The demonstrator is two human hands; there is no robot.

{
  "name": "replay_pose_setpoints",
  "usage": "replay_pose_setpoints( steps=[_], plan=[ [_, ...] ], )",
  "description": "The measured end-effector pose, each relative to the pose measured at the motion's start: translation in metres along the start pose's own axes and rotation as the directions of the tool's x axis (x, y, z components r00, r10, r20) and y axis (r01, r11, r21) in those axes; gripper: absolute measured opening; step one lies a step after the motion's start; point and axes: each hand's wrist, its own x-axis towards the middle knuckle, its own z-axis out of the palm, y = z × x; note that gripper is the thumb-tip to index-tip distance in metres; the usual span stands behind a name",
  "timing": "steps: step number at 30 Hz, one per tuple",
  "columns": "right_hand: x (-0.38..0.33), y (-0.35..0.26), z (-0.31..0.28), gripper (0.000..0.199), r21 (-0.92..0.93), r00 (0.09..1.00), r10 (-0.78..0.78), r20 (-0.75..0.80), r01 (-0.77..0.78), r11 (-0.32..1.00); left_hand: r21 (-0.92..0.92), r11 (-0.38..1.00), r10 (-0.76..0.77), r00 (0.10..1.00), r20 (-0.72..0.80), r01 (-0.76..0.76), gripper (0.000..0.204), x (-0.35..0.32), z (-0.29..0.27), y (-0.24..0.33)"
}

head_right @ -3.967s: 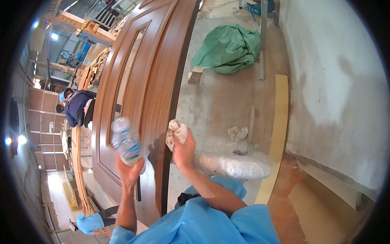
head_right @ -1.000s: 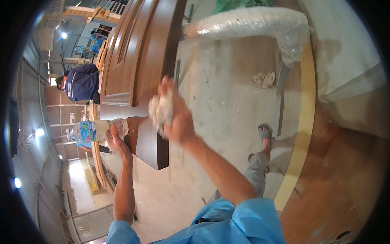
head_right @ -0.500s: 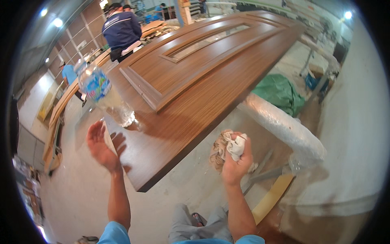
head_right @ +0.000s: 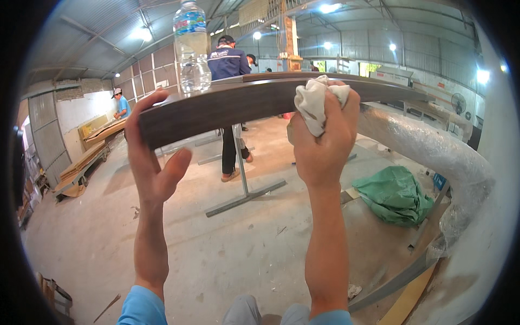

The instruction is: The person wipes a wooden door with a cloth, occasionally pouring water from a bottle onto the cloth to continue cleaning. The person moves around the door to wipe different sections and edges.

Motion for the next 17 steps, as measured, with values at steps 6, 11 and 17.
replay_pose_setpoints(
  steps=[6,11,17],
  plan=[
    [0.013,-0.059,0.019,0.018,0.007,0.998,-0.05,0.035,0.05,0.999,0.205,0.978,0.027,0.999,0.043,-0.035,0.069,0.009,-0.009,0.018],
    [0.002,-0.12,0.053,0.028,0.062,0.96,-0.246,0.134,0.239,0.969,0.181,0.983,-0.022,1.0,0.001,0.022,0.065,0.011,-0.015,0.019],
    [0.006,-0.107,0.046,0.026,0.158,0.905,-0.424,0.041,0.413,0.897,0.187,0.98,-0.065,0.998,0.022,0.06,0.063,0.017,-0.019,0.027]
  ],
)
